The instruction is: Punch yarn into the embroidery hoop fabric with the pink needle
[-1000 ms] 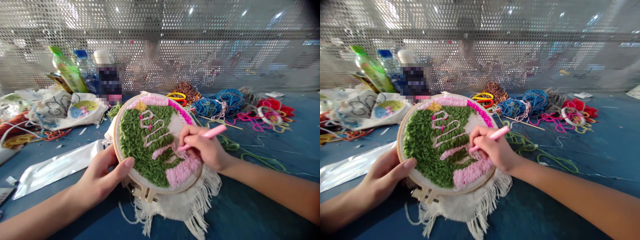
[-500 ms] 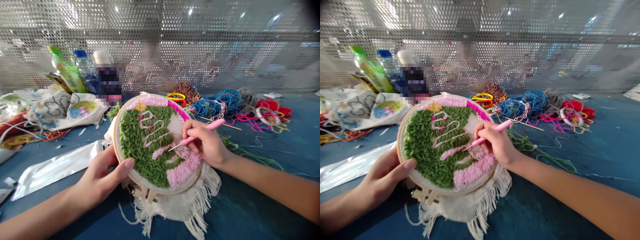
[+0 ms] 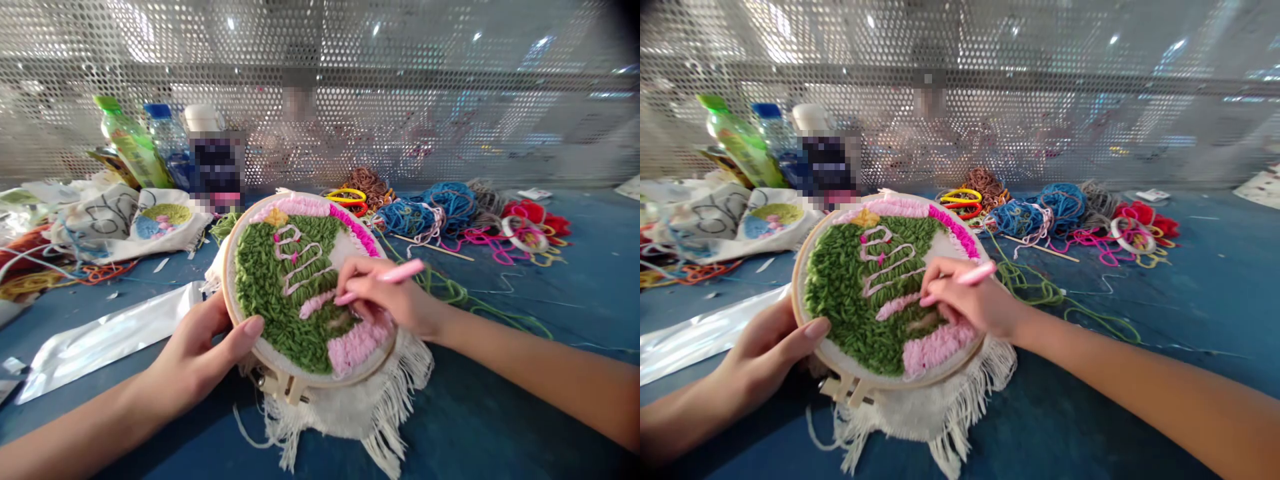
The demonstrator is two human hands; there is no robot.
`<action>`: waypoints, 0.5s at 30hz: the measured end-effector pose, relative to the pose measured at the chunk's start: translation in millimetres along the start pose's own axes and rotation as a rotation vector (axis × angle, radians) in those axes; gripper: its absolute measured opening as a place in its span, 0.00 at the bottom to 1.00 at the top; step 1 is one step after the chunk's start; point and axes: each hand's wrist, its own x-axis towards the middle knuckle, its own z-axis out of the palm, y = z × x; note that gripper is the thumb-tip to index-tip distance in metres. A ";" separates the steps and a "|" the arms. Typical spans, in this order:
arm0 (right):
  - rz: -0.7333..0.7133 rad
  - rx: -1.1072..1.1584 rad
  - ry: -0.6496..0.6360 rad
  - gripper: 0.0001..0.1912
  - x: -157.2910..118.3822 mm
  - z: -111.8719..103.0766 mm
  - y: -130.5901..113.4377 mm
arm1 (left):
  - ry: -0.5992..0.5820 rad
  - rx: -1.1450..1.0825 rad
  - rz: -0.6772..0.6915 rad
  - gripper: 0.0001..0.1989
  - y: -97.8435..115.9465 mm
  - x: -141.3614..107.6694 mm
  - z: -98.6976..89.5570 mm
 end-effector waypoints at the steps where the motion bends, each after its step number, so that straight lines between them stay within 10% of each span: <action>1: -0.002 0.146 0.063 0.08 2.4 -2.9 1.7 | 0.005 -0.007 -0.023 0.15 0.8 -0.3 0.3; 8: -0.015 0.389 0.216 0.07 7.0 -12.7 8.3 | 0.021 -0.012 -0.079 0.18 2.1 1.4 -1.4; 15: -0.225 -0.312 -0.036 0.05 -9.6 10.8 -0.2 | -0.005 -0.011 0.043 0.16 0.3 0.0 2.8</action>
